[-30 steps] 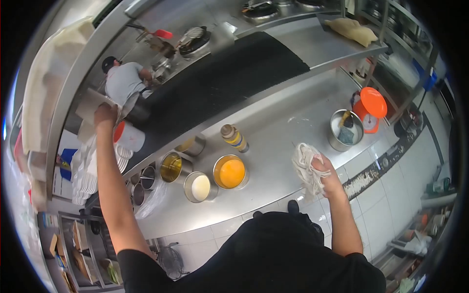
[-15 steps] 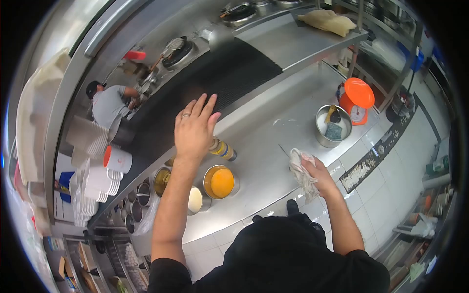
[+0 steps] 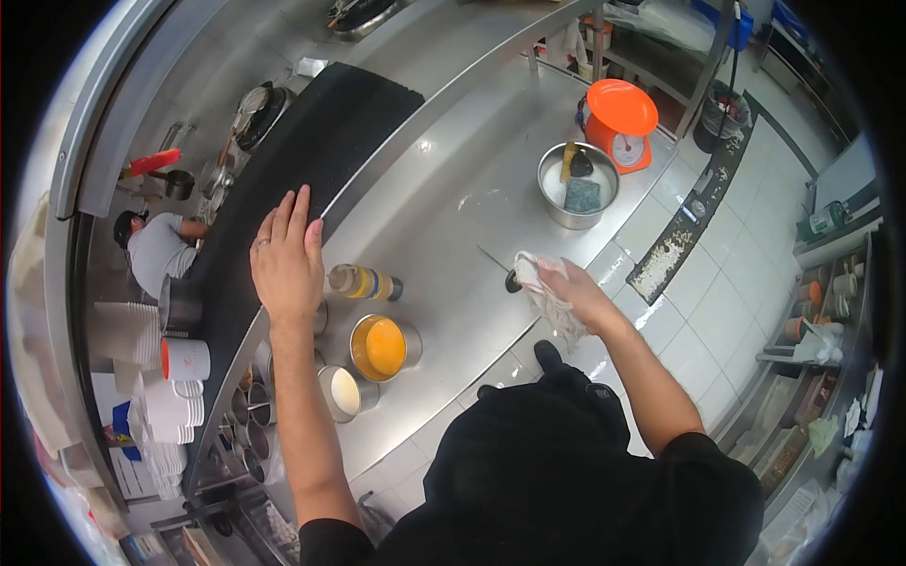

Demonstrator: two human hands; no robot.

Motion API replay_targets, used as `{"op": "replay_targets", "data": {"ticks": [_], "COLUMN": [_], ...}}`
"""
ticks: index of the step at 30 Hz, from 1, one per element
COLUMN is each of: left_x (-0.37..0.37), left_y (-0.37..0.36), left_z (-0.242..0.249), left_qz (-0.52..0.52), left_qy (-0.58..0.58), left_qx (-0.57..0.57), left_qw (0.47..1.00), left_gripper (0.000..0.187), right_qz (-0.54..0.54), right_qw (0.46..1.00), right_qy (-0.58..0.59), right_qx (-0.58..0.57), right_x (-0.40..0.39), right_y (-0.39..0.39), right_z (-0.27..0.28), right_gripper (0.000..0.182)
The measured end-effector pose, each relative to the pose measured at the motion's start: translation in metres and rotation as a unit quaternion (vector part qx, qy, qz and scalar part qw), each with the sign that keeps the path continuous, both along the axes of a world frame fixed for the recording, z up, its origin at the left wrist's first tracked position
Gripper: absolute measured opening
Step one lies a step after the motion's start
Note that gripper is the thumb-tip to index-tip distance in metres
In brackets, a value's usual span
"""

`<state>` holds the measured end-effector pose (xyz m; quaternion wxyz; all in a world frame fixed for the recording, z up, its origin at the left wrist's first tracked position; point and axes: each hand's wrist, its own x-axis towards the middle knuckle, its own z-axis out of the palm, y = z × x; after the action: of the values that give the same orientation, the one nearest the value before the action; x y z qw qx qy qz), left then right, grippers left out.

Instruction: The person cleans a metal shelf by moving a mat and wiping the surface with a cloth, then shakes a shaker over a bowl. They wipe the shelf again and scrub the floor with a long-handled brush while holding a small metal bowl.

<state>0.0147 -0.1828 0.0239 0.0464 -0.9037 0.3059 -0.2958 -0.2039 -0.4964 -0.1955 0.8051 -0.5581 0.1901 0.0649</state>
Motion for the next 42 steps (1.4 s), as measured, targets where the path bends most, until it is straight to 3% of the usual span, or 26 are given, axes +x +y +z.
{"op": "replay_targets", "data": {"ticks": [3,6,10,11,14,16,20,23,26,28,32,34,37,38,40,42], "left_x": [-0.001,-0.013,-0.056,-0.071,-0.105,-0.127,-0.158,-0.164,-0.173,-0.18,-0.204,-0.212,-0.225,-0.228,-0.233,-0.24], "left_y": [0.002,0.004,0.008,0.003,-0.024,-0.038,-0.042,-0.021,-0.002,0.011,0.046,0.06,0.089,0.097,0.113,0.13], "left_z": [-0.003,0.001,-0.056,-0.078,-0.16,-0.208,-0.232,-0.233,-0.221,-0.209,-0.222,-0.223,-0.24,-0.243,-0.231,-0.231], "left_qz": [-0.025,-0.076,-0.128,-0.12,-0.068,-0.064,-0.084,-0.079,-0.003,0.045,0.065,0.089,0.079,0.067,0.089,0.104], "left_qy": [-0.008,-0.088,-0.059,0.015,0.19,0.286,0.463,0.512,0.591,0.629,0.615,0.605,0.58,0.567,0.588,0.589], "left_qx": [-0.023,-0.01,-0.18,-0.202,-0.231,-0.233,-0.182,-0.15,-0.171,-0.18,-0.228,-0.269,-0.276,-0.268,-0.299,-0.317], "left_qw": [0.999,0.993,0.974,0.972,0.952,0.927,0.863,0.842,0.789,0.755,0.752,0.744,0.762,0.776,0.746,0.736], "left_gripper": [0.048,0.051,0.05,0.048,0.042,0.046,0.051,0.055,0.057,0.057,0.056,0.055,0.057,0.057,0.057,0.058], "right_qz": [-0.061,-0.111,-0.116,-0.121,-0.086,-0.043,0.037,0.082,0.199,0.241,0.316,0.352,0.361,0.341,0.344,0.321], "right_qw": [0.996,0.986,0.989,0.988,0.981,0.94,0.811,0.637,0.662,0.65,0.654,0.613,0.604,0.626,0.644,0.685], "right_qy": [0.034,0.077,0.074,0.079,0.075,0.023,0.002,-0.023,-0.002,0.077,0.174,0.148,0.089,0.082,-0.02,-0.114], "right_qx": [-0.063,-0.098,-0.055,-0.059,-0.157,-0.339,-0.584,-0.766,-0.722,-0.716,-0.665,-0.692,-0.705,-0.697,-0.683,-0.644], "right_x": [-0.001,-0.011,-0.024,-0.025,-0.009,0.022,0.093,0.103,0.125,0.142,0.167,0.166,0.155,0.148,0.134,0.121], "right_y": [-0.004,-0.023,-0.043,-0.048,-0.047,-0.047,-0.035,-0.003,0.038,0.055,0.062,0.058,0.053,0.053,0.05,0.062], "right_z": [-0.026,-0.06,-0.033,-0.041,-0.024,-0.032,-0.061,-0.044,-0.032,-0.049,-0.067,-0.087,-0.088,-0.074,-0.041,0.023], "right_gripper": [0.052,0.056,0.071,0.057,0.057,0.057,0.055,0.048,0.042,0.037,0.035,0.035,0.04,0.038,0.032,0.032]}}
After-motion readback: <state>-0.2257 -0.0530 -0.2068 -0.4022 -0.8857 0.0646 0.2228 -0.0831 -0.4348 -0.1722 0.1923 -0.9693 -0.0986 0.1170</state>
